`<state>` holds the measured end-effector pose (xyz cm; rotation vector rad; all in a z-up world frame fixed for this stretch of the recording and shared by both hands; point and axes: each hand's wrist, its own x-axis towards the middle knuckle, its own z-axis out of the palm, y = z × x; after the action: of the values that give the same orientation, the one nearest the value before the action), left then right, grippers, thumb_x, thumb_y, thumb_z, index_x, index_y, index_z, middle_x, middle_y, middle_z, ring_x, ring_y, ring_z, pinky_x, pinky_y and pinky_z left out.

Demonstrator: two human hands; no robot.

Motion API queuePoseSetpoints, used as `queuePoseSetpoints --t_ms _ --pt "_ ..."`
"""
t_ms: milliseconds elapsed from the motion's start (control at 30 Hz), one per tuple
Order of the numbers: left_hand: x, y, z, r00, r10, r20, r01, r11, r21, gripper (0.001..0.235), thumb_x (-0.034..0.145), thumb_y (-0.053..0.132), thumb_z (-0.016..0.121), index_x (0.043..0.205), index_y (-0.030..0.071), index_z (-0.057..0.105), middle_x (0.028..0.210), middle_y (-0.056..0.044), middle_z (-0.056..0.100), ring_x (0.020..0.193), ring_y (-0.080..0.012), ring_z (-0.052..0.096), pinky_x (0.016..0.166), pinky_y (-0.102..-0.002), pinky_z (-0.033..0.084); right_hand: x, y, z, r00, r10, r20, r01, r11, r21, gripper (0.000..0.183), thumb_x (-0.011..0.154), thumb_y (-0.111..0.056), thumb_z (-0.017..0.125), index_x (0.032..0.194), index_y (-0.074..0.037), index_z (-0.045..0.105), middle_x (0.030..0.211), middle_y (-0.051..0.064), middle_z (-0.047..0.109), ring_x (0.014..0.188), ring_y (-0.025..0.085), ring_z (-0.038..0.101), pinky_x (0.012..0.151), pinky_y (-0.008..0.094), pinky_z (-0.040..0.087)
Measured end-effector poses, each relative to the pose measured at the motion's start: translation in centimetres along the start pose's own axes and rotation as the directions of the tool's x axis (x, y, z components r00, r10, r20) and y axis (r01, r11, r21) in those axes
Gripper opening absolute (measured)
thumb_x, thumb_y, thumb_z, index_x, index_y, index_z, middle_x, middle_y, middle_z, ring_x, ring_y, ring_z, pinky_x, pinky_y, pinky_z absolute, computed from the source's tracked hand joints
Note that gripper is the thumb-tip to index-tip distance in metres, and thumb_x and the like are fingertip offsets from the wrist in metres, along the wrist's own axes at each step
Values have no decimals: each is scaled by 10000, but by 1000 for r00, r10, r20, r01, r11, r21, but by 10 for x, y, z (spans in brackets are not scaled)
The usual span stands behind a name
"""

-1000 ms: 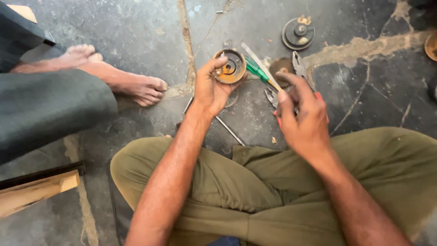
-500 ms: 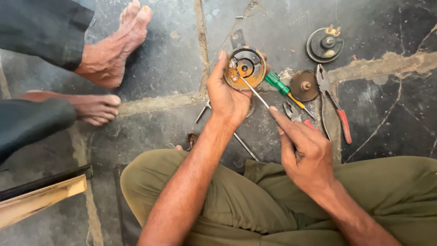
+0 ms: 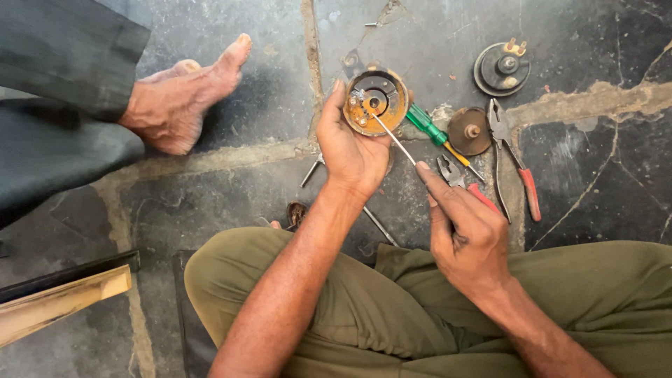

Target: The person sits on the floor and uses pliers and a screwdriver to disassemble and adjust a small circular electrical component. They repeatedly hammer a part of the component with the pliers and use the screwdriver to manipulate internal parts.

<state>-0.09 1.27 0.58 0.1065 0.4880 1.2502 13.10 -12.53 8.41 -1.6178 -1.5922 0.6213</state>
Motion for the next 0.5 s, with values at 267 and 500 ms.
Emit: queuePoseSetpoints --t_ms 267,500 --pt "2 -3 -3 1000 7 -3 -7 999 41 427 1123 322 459 1301 -36 606 1216 -161 698 1149 -291 679 1039 -497 549 1 3 -1 997 -68 30 71 990 -120 511 873 68 648 1367 -61 674 753 118 590 637 290 563 633 412 464" --pt "4 -11 -6 998 61 21 -63 988 138 366 1129 323 469 1219 7 631 1161 -173 707 1103 -291 699 989 -464 566 -1 4 -4 978 -187 95 207 935 -289 562 825 15 679 1373 -111 671 696 63 502 603 285 525 705 442 508"
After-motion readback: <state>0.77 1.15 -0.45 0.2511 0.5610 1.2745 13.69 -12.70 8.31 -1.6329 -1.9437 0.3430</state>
